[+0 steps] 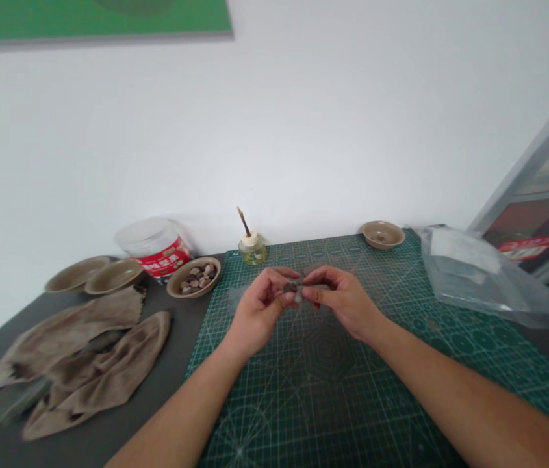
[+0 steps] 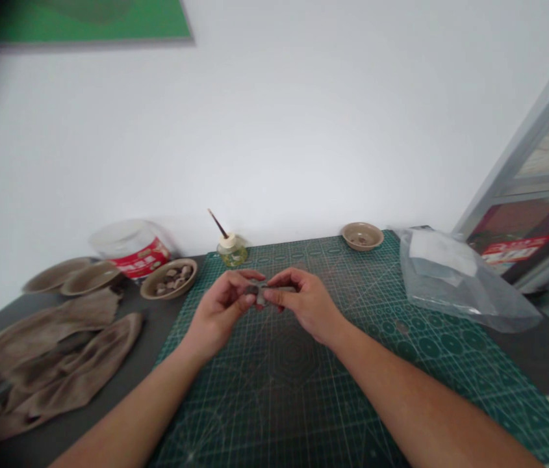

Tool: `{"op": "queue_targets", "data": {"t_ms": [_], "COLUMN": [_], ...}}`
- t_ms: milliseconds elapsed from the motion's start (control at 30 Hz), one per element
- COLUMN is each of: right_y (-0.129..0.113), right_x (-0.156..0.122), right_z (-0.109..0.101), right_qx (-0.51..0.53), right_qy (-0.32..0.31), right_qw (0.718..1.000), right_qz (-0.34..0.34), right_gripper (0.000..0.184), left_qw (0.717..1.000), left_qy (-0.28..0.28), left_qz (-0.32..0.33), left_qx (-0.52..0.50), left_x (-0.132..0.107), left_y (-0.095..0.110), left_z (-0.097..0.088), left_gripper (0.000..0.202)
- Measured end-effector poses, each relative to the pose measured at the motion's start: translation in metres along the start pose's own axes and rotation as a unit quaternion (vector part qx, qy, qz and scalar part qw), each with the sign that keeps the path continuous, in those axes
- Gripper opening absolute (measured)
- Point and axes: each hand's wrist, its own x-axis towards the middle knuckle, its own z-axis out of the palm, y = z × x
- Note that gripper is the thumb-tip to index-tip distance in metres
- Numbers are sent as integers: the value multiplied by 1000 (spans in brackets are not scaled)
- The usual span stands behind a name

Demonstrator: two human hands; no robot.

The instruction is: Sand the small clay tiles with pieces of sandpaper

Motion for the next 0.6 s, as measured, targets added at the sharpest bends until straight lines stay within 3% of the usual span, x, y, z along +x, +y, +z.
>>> {"op": "queue_targets", "data": {"t_ms": [167, 333, 467, 600], "right_y": [3, 4, 1, -2], "right_x": [-1, -1, -1, -1], "right_z": [2, 0, -3, -5], "right_qx": [-13, -97, -241, -303], "right_qy": [-8, 1, 18, 13], "right_qw": [1000, 995, 970, 952], "right_qz": [11, 18, -5, -44], "right_gripper": [21, 26, 31, 32], "left_qw": [990, 987, 987, 982], "left_qy": [-20, -7, 6, 15], "left_qz": [-30, -52, -63, -70], "left_qx": [-137, -150, -150, -174], "left_x": [3, 4, 5, 6], "left_y": [-6, -11, -13, -13], "left_z": [0, -2, -5, -6], "left_gripper": [15, 15, 15, 16]}}
